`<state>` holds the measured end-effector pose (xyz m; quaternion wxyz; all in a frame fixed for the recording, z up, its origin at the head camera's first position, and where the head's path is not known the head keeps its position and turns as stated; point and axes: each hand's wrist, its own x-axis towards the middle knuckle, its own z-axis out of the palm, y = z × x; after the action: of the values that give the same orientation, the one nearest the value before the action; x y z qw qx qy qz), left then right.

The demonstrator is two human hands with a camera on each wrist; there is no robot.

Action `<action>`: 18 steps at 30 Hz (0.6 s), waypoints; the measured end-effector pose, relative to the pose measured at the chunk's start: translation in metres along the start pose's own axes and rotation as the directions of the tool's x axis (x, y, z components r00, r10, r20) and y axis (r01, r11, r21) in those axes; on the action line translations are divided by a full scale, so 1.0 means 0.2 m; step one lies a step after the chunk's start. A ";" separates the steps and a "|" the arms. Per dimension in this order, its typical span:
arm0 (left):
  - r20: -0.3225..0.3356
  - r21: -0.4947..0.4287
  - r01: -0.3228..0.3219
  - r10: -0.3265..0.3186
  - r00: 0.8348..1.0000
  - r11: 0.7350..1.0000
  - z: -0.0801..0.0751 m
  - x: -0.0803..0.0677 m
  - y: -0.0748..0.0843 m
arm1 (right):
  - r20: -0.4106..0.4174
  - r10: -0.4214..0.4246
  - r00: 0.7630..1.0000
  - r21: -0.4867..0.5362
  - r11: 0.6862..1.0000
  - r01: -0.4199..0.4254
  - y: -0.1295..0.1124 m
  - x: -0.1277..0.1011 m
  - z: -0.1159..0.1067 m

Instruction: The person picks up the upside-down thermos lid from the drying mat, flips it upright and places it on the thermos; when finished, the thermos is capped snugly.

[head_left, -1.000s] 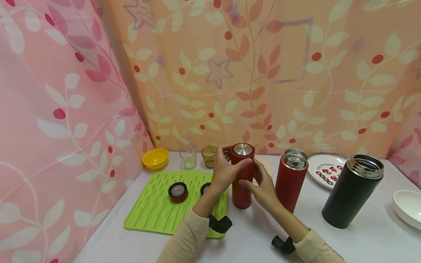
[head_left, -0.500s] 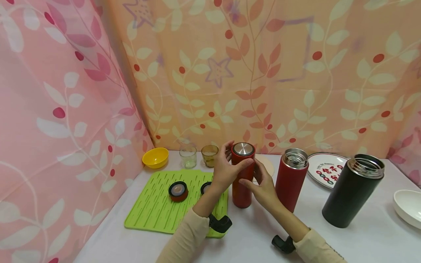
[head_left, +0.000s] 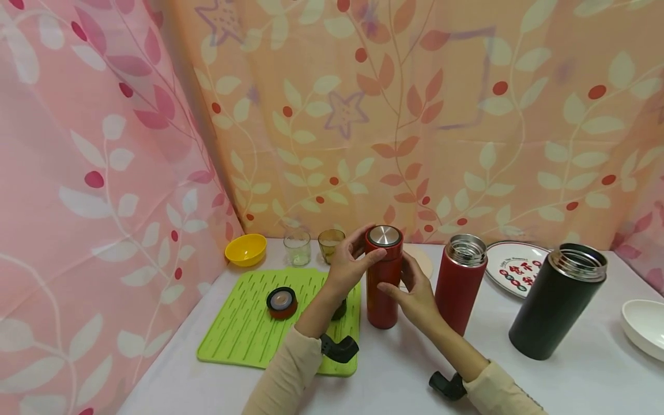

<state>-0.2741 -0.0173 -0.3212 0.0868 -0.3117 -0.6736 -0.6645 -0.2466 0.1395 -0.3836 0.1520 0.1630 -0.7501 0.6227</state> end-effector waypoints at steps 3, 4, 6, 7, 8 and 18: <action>-0.049 0.041 0.004 -0.002 0.999 0.999 0.02 -0.01 0.00 | -0.001 0.017 1.000 -0.006 1.000 -0.017 0.00 -0.01 0.00; -0.079 0.065 0.008 -0.003 0.997 0.998 0.03 -0.01 0.00 | 0.000 0.024 1.000 -0.006 1.000 -0.024 0.00 -0.01 0.00; -0.142 0.117 0.026 -0.009 0.990 0.993 0.06 -0.02 0.01 | 0.000 0.040 0.999 -0.010 0.999 -0.040 0.00 -0.01 0.00; -0.173 0.132 0.040 -0.017 0.985 0.990 0.08 -0.02 0.01 | 0.000 0.046 0.999 -0.011 0.999 -0.046 0.00 -0.01 0.00; -0.203 0.143 0.056 -0.026 0.979 0.988 0.09 -0.02 0.01 | -0.001 0.053 0.999 -0.014 0.999 -0.053 0.00 -0.02 0.00; -0.096 0.028 0.016 -0.014 0.995 0.999 0.03 0.00 -0.02 | 0.001 0.003 1.000 -0.014 1.000 -0.003 0.00 -0.01 0.00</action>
<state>-0.2748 -0.0116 -0.3259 0.1184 -0.2732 -0.6804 -0.6696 -0.2452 0.1394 -0.3847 0.1521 0.1610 -0.7548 0.6174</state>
